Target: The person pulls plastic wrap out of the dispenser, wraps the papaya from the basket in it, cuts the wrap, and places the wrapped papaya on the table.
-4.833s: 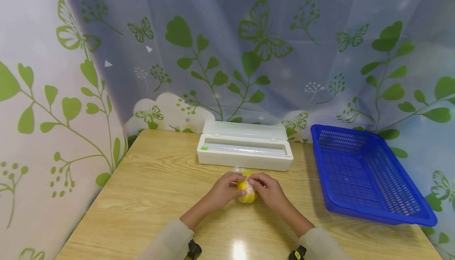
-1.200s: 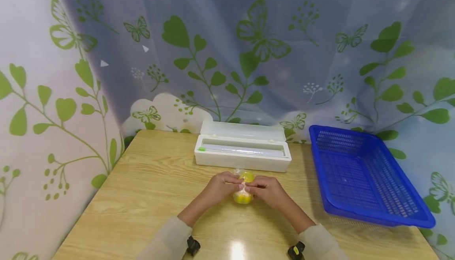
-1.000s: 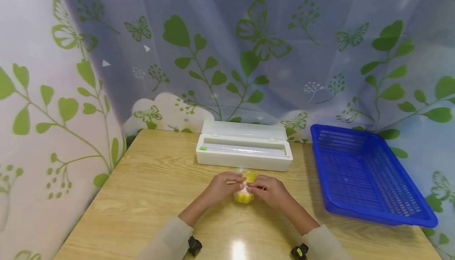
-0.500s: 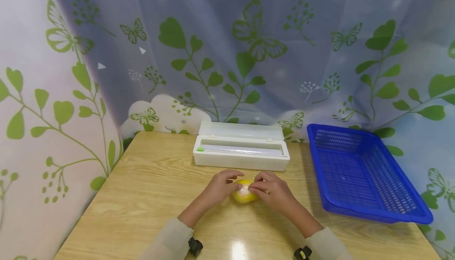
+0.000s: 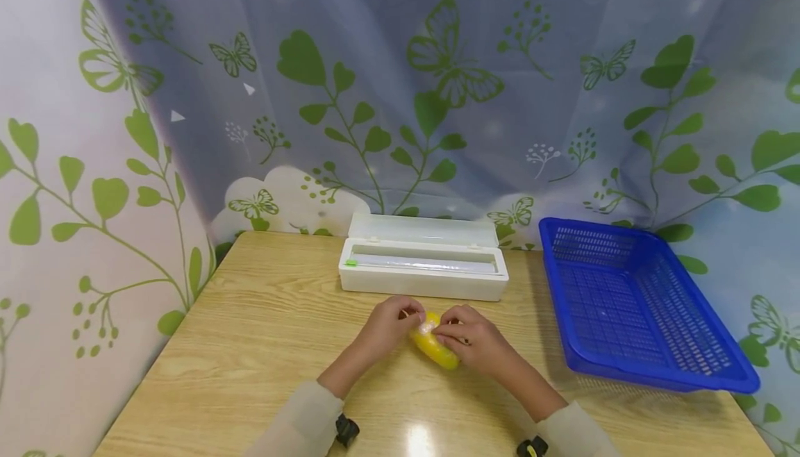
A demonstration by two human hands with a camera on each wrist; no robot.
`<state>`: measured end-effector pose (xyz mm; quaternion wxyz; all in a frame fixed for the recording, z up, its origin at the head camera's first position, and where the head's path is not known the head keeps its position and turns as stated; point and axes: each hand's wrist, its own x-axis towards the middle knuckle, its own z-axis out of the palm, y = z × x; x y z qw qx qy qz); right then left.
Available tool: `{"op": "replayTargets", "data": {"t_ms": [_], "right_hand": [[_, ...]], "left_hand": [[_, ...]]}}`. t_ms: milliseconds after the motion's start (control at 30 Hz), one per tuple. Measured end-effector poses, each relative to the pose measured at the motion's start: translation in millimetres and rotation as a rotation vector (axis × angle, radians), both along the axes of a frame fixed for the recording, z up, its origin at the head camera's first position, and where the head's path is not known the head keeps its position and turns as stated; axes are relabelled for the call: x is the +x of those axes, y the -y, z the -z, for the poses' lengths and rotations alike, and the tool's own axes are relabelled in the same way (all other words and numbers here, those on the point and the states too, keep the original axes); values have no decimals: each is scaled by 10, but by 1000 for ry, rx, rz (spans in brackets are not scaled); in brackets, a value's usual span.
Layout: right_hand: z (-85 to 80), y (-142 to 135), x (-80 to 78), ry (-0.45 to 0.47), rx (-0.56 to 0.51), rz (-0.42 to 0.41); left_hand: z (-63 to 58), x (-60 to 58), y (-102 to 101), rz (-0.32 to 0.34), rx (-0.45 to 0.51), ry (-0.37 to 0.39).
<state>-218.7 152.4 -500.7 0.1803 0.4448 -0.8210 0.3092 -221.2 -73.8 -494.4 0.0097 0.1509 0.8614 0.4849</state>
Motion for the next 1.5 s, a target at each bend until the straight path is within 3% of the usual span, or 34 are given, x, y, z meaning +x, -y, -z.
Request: {"op": "replayTargets", "data": {"t_ms": [267, 733, 900, 1033, 1133, 1367, 1500], "right_hand": [[25, -25, 18, 94, -78, -56], [97, -99, 56, 79, -151, -155], [128, -211, 128, 268, -199, -116], [143, -307, 187, 453, -163, -1], [161, -358, 205, 545, -111, 39], [188, -395, 276, 738, -3, -21], [180, -374, 312, 811, -13, -61]], "left_hand": [[13, 10, -35, 103, 46, 11], [65, 51, -41, 188, 56, 70], [70, 69, -33, 204, 66, 92], [87, 59, -26, 209, 84, 96], [91, 50, -20, 198, 103, 94], [116, 46, -24, 184, 153, 122], [124, 39, -31, 172, 161, 116]]}}
